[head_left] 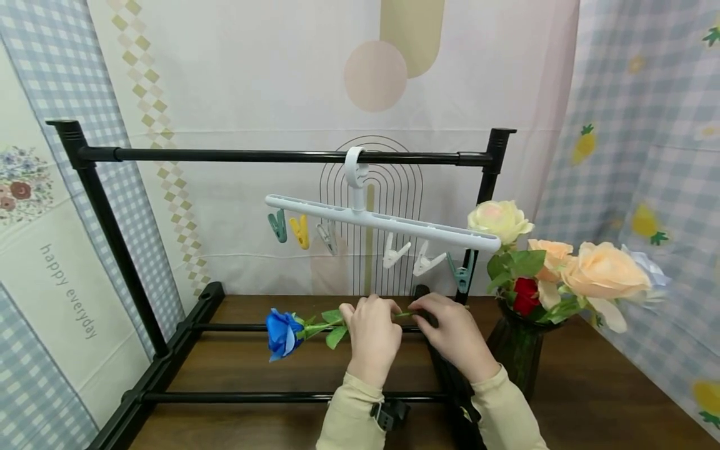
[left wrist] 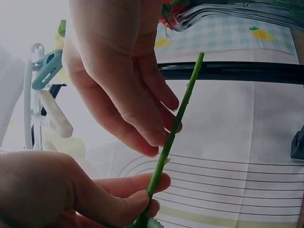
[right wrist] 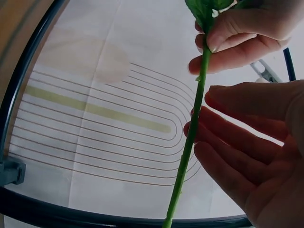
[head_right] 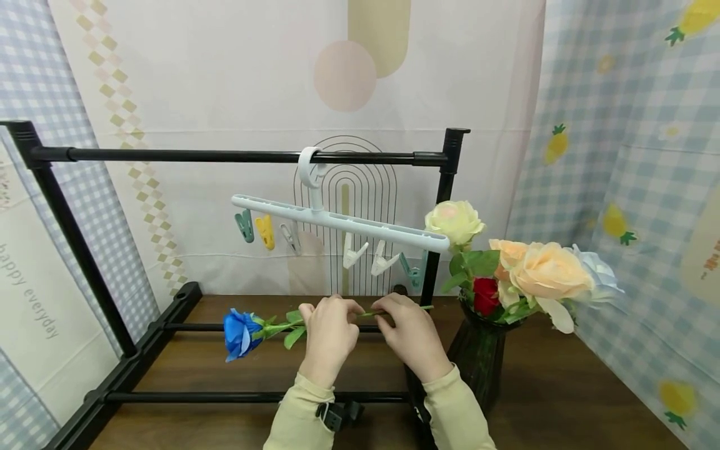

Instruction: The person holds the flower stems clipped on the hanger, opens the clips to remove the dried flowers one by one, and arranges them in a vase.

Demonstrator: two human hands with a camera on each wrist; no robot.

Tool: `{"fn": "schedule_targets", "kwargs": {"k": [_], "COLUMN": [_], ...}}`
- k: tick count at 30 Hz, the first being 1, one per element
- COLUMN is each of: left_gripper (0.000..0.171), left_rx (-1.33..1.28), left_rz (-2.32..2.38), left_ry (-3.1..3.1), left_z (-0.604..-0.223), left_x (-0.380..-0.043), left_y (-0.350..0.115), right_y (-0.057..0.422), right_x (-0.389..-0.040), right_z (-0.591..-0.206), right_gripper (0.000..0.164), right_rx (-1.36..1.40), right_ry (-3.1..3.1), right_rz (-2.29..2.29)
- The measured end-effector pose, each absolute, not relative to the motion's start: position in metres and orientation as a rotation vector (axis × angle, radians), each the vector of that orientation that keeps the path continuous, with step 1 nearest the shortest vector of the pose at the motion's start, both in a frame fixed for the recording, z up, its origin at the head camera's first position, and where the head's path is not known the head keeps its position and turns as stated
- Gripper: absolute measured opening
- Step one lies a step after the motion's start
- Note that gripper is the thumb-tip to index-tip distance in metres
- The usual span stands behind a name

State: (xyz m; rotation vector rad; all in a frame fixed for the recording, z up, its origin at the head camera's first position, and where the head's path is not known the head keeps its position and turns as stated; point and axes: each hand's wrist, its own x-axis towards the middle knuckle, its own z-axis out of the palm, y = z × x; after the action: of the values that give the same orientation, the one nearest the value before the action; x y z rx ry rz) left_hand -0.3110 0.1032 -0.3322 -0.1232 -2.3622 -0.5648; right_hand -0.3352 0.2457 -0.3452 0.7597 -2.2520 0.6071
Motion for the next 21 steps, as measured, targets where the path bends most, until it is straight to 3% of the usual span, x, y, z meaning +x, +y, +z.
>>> {"fn": "schedule_targets", "kwargs": {"k": [21], "left_gripper": [0.022], "left_rx": [-0.152], "left_rz": [-0.553], "left_ry": [-2.385], "left_z": [-0.327], "left_x": [-0.305], "left_y": [0.109], "right_y": [0.231], "right_x": [-0.332], "right_z": [-0.352], "right_gripper": [0.022], "right_rx": [0.879], "right_ry": [-2.090], "right_rz": [0.472]}}
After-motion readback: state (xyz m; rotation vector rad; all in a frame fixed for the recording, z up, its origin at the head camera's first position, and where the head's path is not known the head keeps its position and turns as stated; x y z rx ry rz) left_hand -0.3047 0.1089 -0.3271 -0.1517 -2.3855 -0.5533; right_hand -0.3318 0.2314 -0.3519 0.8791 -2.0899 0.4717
